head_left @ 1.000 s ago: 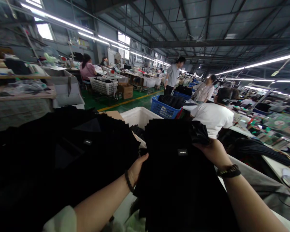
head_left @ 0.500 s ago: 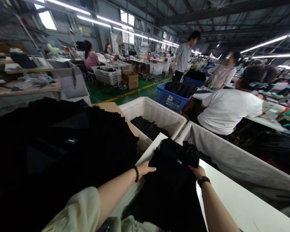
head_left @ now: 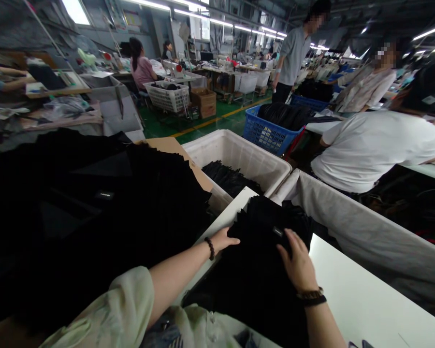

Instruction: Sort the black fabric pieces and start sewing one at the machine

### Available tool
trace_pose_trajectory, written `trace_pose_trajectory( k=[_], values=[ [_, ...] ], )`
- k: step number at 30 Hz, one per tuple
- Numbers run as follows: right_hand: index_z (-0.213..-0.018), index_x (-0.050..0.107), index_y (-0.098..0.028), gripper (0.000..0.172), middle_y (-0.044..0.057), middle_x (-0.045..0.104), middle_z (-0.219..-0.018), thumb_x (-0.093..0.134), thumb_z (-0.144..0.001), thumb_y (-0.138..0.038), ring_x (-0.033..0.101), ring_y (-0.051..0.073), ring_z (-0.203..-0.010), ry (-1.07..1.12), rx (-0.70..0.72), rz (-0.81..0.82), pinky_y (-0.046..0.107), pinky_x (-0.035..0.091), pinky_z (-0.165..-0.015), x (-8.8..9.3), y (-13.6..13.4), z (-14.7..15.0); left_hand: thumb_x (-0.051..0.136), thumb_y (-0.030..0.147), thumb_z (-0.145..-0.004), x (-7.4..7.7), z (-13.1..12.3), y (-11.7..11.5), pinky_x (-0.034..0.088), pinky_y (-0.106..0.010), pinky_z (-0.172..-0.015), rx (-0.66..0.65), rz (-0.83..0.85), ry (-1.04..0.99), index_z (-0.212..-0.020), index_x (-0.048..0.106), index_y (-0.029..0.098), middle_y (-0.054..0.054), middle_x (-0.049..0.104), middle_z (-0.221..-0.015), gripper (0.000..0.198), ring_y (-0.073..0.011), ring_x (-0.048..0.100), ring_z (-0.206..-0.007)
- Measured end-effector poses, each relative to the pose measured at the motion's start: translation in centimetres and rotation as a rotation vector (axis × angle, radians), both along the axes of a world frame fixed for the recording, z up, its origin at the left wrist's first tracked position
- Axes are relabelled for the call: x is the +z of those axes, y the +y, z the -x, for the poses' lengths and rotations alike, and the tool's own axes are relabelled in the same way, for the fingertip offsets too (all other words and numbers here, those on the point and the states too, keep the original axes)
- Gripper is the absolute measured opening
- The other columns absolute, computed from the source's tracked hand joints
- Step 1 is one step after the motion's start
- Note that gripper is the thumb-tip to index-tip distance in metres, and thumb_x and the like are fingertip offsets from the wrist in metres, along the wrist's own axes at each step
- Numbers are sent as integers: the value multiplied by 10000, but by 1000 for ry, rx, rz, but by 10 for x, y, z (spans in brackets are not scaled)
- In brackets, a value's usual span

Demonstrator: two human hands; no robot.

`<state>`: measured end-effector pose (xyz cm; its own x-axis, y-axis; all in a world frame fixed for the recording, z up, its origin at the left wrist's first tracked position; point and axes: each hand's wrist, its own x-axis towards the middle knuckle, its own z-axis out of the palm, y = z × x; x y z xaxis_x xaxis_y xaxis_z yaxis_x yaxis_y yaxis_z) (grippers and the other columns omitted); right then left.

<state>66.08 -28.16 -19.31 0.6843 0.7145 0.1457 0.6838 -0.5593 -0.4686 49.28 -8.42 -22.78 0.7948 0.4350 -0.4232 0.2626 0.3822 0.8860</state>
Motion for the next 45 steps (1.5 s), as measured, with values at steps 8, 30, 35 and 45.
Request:
trace_pose_trajectory(
  k=[8,30,35,45],
  values=[
    [-1359,208,-240,663,103,206,-1425,499,-786,-403,178,306,-1296,-95,252,85,562,274,-966,-11,-44,36,700,131,-566,2,-3,1,441,-374,-853,-1,-20,100,-967,598,120,-84,661,-959,414,-245,594,-920],
    [-1379,77,-98,946,199,212,-1403,539,-708,-578,158,328,-1295,-197,196,99,574,163,-998,-6,-23,84,642,56,-636,57,-27,-21,508,-373,-676,-4,229,105,-862,556,108,-48,630,-751,248,-185,606,-693],
    [-1305,315,-66,651,186,412,-1300,445,-798,-454,344,298,-1221,-48,44,-73,538,184,-1006,-30,1,93,637,43,-654,72,-34,-32,511,-307,-628,-1,285,90,-843,526,127,-10,599,-718,235,-138,592,-643],
    [-1118,561,-115,489,123,650,-964,425,-776,-438,600,251,-893,304,-141,-155,363,469,-759,-13,-12,60,266,494,-886,59,-18,-8,486,-273,-634,-105,299,60,-917,534,119,-77,589,-847,462,-143,604,-690]
  ],
)
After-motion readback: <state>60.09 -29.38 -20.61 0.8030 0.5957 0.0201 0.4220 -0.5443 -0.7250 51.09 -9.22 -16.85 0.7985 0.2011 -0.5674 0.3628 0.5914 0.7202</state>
